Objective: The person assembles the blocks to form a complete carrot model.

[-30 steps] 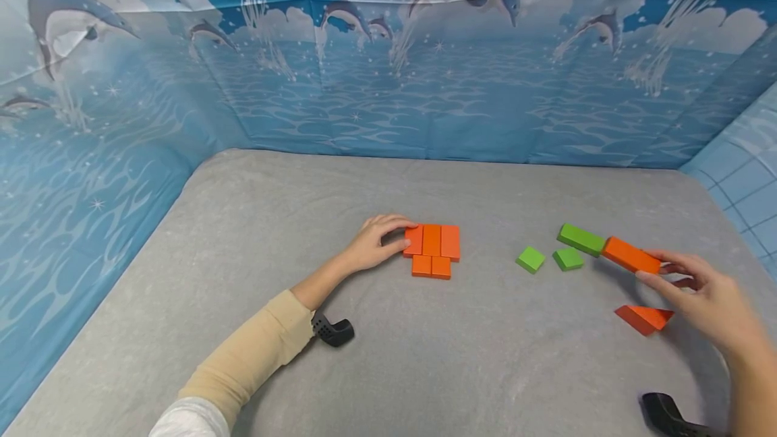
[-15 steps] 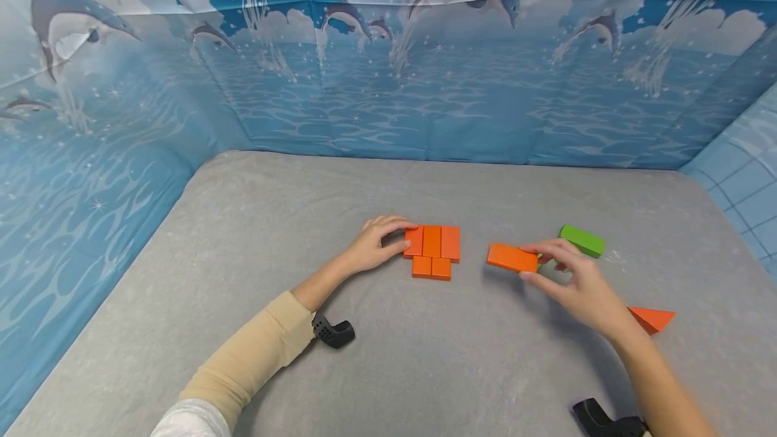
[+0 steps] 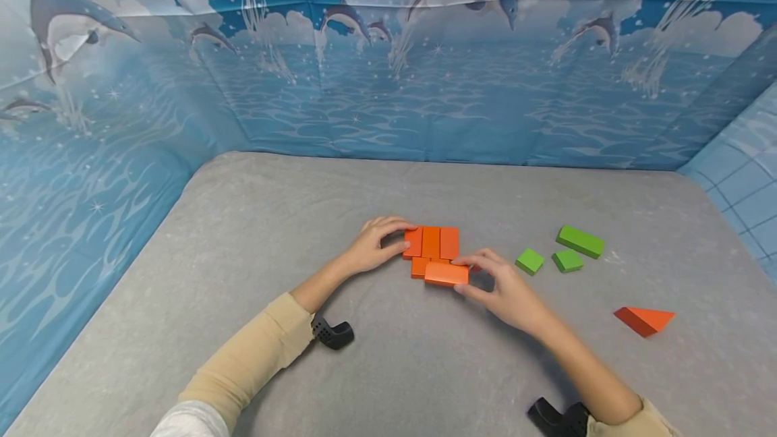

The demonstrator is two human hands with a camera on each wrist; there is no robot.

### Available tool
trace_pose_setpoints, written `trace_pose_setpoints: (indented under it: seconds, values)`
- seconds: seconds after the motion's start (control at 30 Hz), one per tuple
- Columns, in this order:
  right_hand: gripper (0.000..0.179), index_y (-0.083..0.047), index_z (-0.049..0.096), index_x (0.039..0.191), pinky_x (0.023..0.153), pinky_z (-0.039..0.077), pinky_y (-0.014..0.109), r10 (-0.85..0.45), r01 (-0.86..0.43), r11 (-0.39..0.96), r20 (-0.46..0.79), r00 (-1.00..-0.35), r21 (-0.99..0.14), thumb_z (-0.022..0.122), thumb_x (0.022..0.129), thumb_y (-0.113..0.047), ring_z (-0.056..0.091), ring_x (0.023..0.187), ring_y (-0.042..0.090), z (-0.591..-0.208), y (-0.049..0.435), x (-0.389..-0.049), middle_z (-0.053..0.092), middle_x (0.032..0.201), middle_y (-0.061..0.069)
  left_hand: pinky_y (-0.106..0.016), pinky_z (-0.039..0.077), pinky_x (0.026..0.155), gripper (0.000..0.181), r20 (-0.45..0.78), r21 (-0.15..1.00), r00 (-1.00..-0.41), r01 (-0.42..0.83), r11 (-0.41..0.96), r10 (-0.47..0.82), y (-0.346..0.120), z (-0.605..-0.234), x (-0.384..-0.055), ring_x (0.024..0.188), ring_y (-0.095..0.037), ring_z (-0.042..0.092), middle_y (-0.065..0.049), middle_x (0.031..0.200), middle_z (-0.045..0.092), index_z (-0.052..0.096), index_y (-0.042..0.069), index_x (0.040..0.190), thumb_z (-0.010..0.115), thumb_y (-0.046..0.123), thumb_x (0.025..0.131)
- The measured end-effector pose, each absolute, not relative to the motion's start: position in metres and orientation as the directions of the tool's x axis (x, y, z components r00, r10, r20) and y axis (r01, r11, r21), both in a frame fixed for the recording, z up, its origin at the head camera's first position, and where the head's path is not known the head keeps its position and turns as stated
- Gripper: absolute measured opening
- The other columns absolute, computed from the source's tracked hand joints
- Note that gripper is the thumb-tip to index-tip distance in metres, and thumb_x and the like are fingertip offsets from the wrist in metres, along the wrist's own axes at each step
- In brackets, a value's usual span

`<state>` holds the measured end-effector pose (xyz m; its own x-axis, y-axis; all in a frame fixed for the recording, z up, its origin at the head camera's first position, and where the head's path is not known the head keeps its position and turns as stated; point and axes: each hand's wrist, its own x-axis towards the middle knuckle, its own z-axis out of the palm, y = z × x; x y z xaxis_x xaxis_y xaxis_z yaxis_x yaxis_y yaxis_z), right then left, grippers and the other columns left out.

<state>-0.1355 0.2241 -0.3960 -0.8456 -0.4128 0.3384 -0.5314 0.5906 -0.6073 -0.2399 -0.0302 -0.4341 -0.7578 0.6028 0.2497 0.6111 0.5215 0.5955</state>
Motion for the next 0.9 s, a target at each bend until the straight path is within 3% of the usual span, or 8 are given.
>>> trace_pose_setpoints:
  seconds: [0.33, 0.9]
  values:
    - [0.035, -0.010, 0.064, 0.107, 0.075, 0.046, 0.029, -0.458, -0.574, 0.552, 0.356, -0.815, -0.605, 0.075, 0.074, -0.007, 0.052, 0.087, 0.011, -0.407, 0.206, -0.135, 0.058, 0.102, 0.000, -0.042, 0.022, 0.104, 0.035, 0.247, 0.598, -0.760, 0.607, 0.522, 0.601, -0.030, -0.435, -0.240, 0.123, -0.017, 0.041, -0.001, 0.129, 0.052, 0.057, 0.018, 0.125, 0.057, 0.028, 0.091]
    - [0.035, -0.006, 0.065, 0.098, 0.067, 0.044, 0.026, -0.456, -0.616, 0.589, 0.415, -0.787, -0.522, 0.079, 0.066, -0.002, 0.050, 0.079, 0.011, -0.415, 0.200, -0.134, 0.056, 0.094, 0.000, -0.042, 0.022, 0.104, 0.035, 0.251, 0.596, -0.759, 0.611, 0.521, 0.601, -0.031, -0.435, -0.240, 0.123, -0.017, 0.042, 0.000, 0.128, 0.053, 0.057, 0.018, 0.124, 0.057, 0.029, 0.091]
